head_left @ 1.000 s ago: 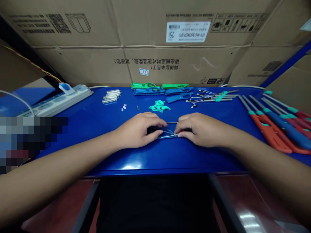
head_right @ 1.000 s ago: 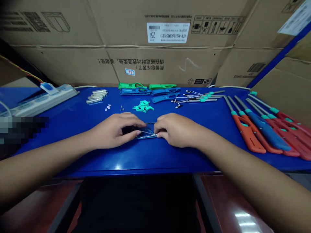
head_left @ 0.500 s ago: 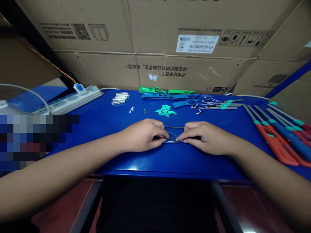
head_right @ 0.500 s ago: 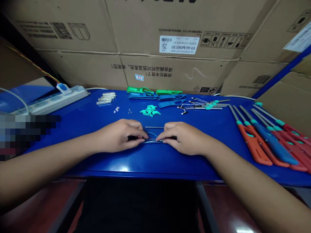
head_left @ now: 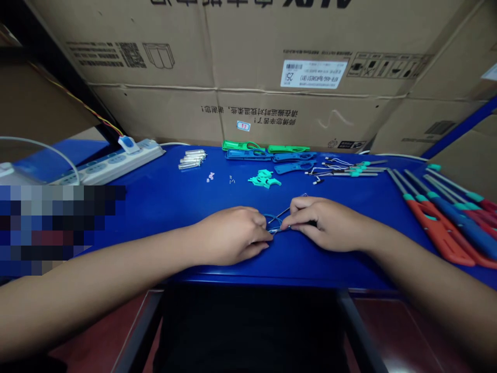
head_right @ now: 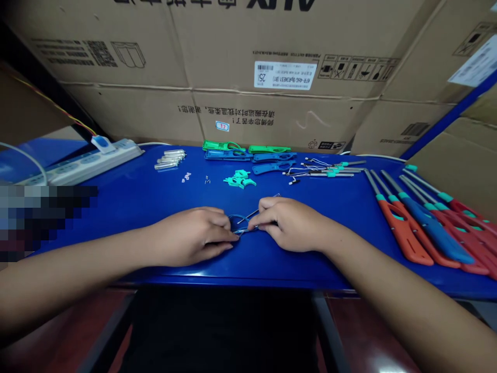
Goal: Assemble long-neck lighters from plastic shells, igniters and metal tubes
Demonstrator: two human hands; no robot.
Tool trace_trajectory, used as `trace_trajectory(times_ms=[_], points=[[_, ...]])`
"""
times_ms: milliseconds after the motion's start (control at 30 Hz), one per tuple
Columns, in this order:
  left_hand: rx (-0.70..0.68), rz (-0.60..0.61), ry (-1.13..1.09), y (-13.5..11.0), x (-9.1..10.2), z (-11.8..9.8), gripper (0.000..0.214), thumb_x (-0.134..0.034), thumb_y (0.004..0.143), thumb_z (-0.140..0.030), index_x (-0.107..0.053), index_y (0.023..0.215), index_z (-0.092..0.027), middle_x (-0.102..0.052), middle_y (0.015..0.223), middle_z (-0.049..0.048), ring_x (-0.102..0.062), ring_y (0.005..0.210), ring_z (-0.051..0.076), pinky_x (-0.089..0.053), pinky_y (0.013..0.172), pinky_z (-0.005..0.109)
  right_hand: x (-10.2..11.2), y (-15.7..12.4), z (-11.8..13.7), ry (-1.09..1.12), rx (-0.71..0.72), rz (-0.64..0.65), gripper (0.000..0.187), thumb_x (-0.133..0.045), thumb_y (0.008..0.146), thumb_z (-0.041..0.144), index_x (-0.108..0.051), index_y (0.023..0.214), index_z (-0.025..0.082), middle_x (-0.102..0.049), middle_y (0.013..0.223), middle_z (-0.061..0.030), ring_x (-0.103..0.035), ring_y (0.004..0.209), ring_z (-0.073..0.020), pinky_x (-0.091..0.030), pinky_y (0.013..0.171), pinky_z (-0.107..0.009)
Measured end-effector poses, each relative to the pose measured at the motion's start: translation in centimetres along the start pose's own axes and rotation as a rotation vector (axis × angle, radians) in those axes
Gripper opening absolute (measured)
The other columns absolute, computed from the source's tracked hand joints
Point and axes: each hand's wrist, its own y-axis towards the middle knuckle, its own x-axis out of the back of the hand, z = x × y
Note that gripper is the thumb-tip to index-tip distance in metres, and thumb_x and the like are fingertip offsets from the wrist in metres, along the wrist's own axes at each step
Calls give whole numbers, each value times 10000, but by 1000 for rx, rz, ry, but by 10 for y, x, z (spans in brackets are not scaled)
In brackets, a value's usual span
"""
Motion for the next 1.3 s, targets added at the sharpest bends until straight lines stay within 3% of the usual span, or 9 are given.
trace_trajectory(times_ms=[167, 367, 533, 700, 967, 1033, 1133, 1200, 1300], points=[[-44, -6, -63, 0, 6, 5, 243, -559, 957, -297, -740, 1069, -178, -661, 865, 75, -606, 823, 190, -506, 753, 317, 1, -1, 3, -14, 42, 6, 333, -491, 955, 159, -722, 1163, 279, -615, 979, -53, -581, 904, -180, -461, 840, -340], [77, -97, -310, 2, 1, 25, 139, -648, 908, -265, -753, 980, -210, -641, 854, 31, -623, 774, 129, -491, 736, 258, -1, -2, 3, 37, 120, 9, 327, -519, 939, 152, -708, 1185, 257, -629, 992, -57, -599, 896, -167, -471, 838, -327], [80, -107, -262, 2, -1, 23, 169, -650, 895, -273, -722, 1028, -198, -632, 859, 30, -616, 793, 142, -490, 754, 277, 13, 5, 2, 17, 169, 2, 268, -548, 941, 219, -719, 1144, 246, -658, 995, -51, -618, 900, -160, -477, 829, -307], [115, -101, -233, 0, 2, 19, 226, -687, 843, -285, -698, 1053, -199, -626, 917, 32, -614, 821, 151, -499, 769, 280, 26, 40, -12, -273, -68, -228, 261, -556, 898, 228, -720, 1096, 180, -716, 996, -81, -642, 888, -210, -476, 794, -331], [116, -177, -197, -1, 4, 22, 301, -689, 852, -403, -658, 1060, -187, -637, 945, 49, -603, 876, 183, -500, 783, 311, 25, 76, -28, -361, -283, -212, 235, -580, 845, 182, -741, 1015, 170, -761, 891, -70, -670, 803, -198, -469, 702, -294], [157, -293, -182, 0, 7, 26, 322, -662, 878, -411, -647, 1107, -185, -645, 968, 55, -610, 902, 185, -501, 797, 310, 27, 69, -22, -271, -299, -256, 224, -584, 852, 199, -734, 1017, 174, -757, 867, -61, -669, 758, -181, -474, 674, -286], [231, -457, -51, 0, 12, 31, 366, -644, 899, -392, -626, 1199, -183, -651, 1031, 75, -610, 963, 206, -494, 846, 337, 27, 57, -6, 170, -227, -282, 178, -643, 839, 291, -703, 962, 177, -723, 785, -24, -644, 658, -142, -492, 614, -258], [215, -477, 25, -1, 14, 32, 314, -625, 914, -383, -657, 1151, -178, -657, 1020, 80, -608, 959, 212, -486, 855, 345, 23, 52, 6, 410, -145, -247, 182, -683, 812, 325, -678, 914, 174, -704, 764, -10, -642, 666, -136, -511, 622, -251], [168, -446, 10, -2, 15, 27, 226, -576, 945, -341, -701, 977, -155, -665, 932, 71, -610, 869, 184, -478, 801, 312, 15, 44, 20, 447, -108, -255, 146, -667, 831, 301, -687, 900, 175, -710, 772, -15, -654, 695, -139, -522, 641, -252]])
